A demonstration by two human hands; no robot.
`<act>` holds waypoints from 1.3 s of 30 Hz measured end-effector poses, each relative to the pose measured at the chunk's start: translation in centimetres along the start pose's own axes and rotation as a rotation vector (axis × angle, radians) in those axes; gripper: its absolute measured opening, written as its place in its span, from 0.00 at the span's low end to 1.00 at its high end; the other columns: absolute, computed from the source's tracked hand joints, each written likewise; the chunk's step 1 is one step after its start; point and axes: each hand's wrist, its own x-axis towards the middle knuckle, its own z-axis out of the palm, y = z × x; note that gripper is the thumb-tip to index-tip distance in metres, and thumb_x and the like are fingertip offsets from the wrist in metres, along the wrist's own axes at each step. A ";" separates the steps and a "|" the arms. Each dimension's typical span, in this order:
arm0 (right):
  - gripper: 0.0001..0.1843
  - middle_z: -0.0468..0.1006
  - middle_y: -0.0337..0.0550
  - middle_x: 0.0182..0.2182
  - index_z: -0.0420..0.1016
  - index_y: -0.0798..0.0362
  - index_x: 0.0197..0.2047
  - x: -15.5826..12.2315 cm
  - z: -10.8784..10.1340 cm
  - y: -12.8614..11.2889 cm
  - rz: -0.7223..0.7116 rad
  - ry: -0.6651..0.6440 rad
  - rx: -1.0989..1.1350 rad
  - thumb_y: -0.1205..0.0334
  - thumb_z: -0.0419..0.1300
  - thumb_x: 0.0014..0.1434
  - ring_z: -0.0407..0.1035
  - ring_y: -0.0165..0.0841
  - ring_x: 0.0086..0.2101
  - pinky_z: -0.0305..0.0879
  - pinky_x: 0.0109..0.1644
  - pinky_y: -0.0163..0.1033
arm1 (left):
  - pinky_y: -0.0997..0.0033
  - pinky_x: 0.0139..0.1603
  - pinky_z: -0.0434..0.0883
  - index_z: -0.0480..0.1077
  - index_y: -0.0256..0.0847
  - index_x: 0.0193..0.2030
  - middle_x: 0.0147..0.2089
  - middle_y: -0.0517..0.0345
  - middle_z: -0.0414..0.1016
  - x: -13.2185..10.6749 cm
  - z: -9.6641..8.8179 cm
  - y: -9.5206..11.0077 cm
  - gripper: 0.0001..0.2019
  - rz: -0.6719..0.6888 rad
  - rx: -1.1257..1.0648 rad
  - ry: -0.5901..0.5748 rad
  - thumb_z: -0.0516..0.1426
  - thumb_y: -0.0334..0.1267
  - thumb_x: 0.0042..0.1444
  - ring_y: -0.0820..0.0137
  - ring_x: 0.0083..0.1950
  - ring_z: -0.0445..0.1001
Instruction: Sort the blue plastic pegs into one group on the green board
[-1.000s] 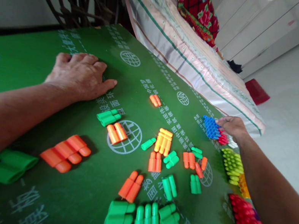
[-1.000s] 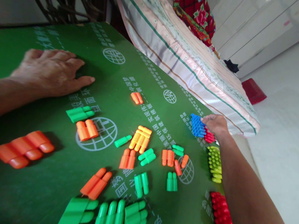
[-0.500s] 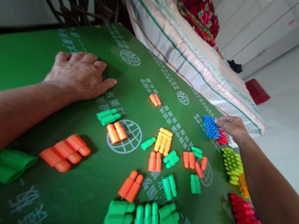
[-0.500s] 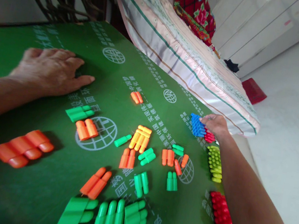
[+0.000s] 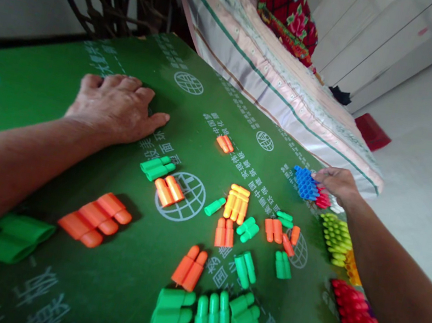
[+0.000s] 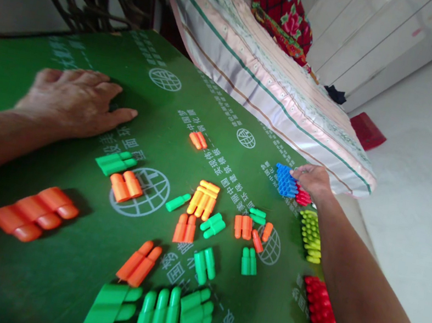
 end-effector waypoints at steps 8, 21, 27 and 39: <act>0.08 0.74 0.38 0.18 0.77 0.56 0.30 -0.3 -0.1 -0.2 0.008 -0.032 -0.059 0.61 0.69 0.51 0.67 0.30 0.20 0.64 0.25 0.34 | 0.42 0.62 0.58 0.67 0.30 0.54 0.60 0.37 0.64 0.0 0.0 -0.1 0.32 0.022 -0.007 0.009 0.41 0.57 0.61 0.45 0.66 0.59; 0.10 0.75 0.40 0.19 0.78 0.55 0.30 -1.6 -1.6 0.0 -0.110 0.021 -0.088 0.56 0.67 0.50 0.68 0.33 0.22 0.64 0.24 0.34 | 0.44 0.61 0.59 0.66 0.33 0.55 0.61 0.38 0.64 0.0 -0.3 0.1 0.30 0.010 0.015 -0.010 0.41 0.56 0.62 0.47 0.66 0.59; 0.12 0.80 0.43 0.25 0.80 0.54 0.33 -7.1 -3.1 -0.5 -0.238 -0.050 -0.163 0.54 0.64 0.50 0.74 0.37 0.28 0.70 0.34 0.40 | 0.41 0.60 0.59 0.66 0.32 0.56 0.63 0.36 0.63 0.2 0.0 -0.3 0.32 0.030 -0.008 0.005 0.40 0.57 0.61 0.45 0.65 0.58; 0.16 0.84 0.43 0.39 0.81 0.44 0.43 -25.9 -4.1 6.5 -0.425 -0.382 -0.144 0.47 0.58 0.57 0.78 0.39 0.35 0.76 0.38 0.43 | 0.40 0.63 0.57 0.65 0.33 0.57 0.64 0.33 0.62 0.0 -0.3 -0.5 0.32 0.048 -0.063 0.005 0.41 0.58 0.60 0.45 0.67 0.55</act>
